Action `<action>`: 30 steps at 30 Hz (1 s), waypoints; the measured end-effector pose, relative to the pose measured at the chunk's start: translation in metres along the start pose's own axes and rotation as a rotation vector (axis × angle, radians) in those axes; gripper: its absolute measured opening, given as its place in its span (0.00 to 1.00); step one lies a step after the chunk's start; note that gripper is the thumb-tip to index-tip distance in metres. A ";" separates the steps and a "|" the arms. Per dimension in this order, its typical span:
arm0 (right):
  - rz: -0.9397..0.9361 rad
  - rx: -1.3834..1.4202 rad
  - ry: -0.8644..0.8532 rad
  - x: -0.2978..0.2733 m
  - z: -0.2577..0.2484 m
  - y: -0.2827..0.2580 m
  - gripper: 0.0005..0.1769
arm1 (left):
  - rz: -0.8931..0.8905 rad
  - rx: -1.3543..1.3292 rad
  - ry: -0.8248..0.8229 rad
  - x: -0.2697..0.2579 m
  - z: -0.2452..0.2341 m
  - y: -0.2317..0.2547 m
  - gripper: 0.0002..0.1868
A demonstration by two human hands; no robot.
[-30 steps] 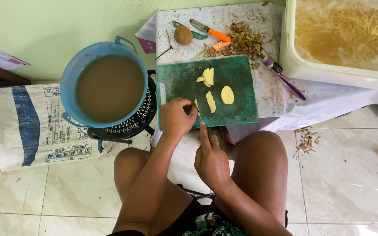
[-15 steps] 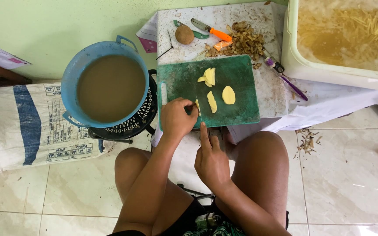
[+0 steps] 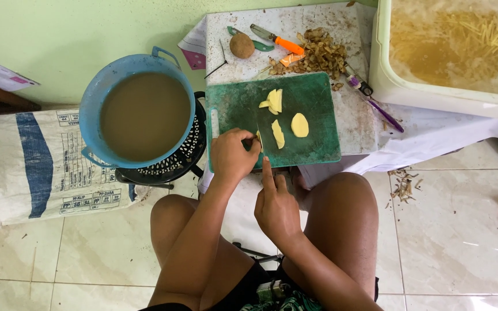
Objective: A person slices a potato into thin pieces using a knife on a cutting board while sitting on the floor.
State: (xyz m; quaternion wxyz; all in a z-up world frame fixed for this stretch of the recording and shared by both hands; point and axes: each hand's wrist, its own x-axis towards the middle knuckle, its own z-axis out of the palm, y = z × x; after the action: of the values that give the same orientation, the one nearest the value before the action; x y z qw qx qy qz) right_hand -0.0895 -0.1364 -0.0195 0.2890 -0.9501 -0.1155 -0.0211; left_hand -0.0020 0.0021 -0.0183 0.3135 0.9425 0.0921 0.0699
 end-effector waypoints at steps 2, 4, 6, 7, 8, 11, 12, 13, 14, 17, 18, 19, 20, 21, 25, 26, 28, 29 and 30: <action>0.006 0.004 -0.005 0.001 0.002 0.001 0.38 | 0.002 -0.003 -0.001 0.000 -0.001 0.001 0.08; 0.012 0.008 -0.009 0.003 0.004 0.002 0.38 | 0.003 -0.006 -0.001 0.000 -0.002 0.001 0.08; 0.018 -0.002 -0.015 0.005 0.005 0.001 0.39 | 0.004 -0.017 0.005 0.000 -0.002 0.001 0.08; 0.018 -0.002 -0.015 0.006 0.007 0.002 0.39 | 0.003 -0.017 0.005 -0.001 -0.003 0.002 0.08; 0.015 0.007 -0.017 0.008 0.010 0.004 0.39 | 0.005 -0.032 0.009 -0.001 -0.004 0.003 0.08; 0.019 -0.005 -0.017 0.013 0.022 0.010 0.39 | 0.007 -0.048 0.010 -0.001 -0.006 0.004 0.08; 0.027 -0.024 -0.017 0.014 0.027 0.012 0.40 | 0.005 -0.047 0.004 -0.001 -0.006 0.003 0.08; 0.028 -0.025 -0.018 0.012 0.026 0.012 0.40 | 0.004 -0.048 0.003 -0.003 -0.006 0.004 0.08; 0.027 -0.012 -0.020 0.012 0.026 0.012 0.40 | 0.005 -0.050 0.002 -0.002 -0.007 0.004 0.08; 0.013 0.009 -0.017 0.013 0.022 0.012 0.40 | 0.008 -0.053 0.006 -0.002 -0.008 0.004 0.08; 0.004 0.019 -0.010 0.012 0.021 0.012 0.39 | 0.015 -0.051 0.010 -0.002 -0.008 0.004 0.08; 0.008 0.019 -0.010 0.007 0.016 0.010 0.39 | 0.016 -0.051 0.006 -0.004 -0.008 0.004 0.08; -0.006 0.017 -0.006 0.004 0.012 0.008 0.39 | 0.018 -0.062 0.008 -0.003 -0.007 0.004 0.08; -0.019 0.014 -0.002 0.002 0.007 0.006 0.39 | 0.020 -0.073 0.010 -0.003 -0.007 0.004 0.08; -0.014 0.023 -0.016 -0.014 0.000 0.010 0.37 | 0.027 -0.082 0.010 -0.003 -0.006 0.004 0.08; -0.026 0.036 -0.017 -0.017 -0.002 0.012 0.37 | 0.015 -0.073 0.001 -0.003 -0.006 0.004 0.08; -0.041 0.050 -0.018 -0.024 -0.006 0.014 0.37 | 0.002 -0.063 -0.005 -0.003 -0.007 0.004 0.08; -0.036 0.078 -0.020 -0.028 -0.008 0.015 0.37 | 0.009 -0.064 -0.002 -0.004 -0.008 0.004 0.08; -0.028 0.106 -0.022 -0.031 -0.010 0.017 0.37 | 0.015 -0.064 -0.003 -0.004 -0.008 0.004 0.08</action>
State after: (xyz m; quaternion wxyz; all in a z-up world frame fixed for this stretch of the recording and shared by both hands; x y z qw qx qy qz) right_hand -0.1155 -0.1620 -0.0234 0.3374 -0.9319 -0.1328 -0.0086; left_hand -0.0073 0.0027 -0.0095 0.3433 0.9327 0.0821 0.0739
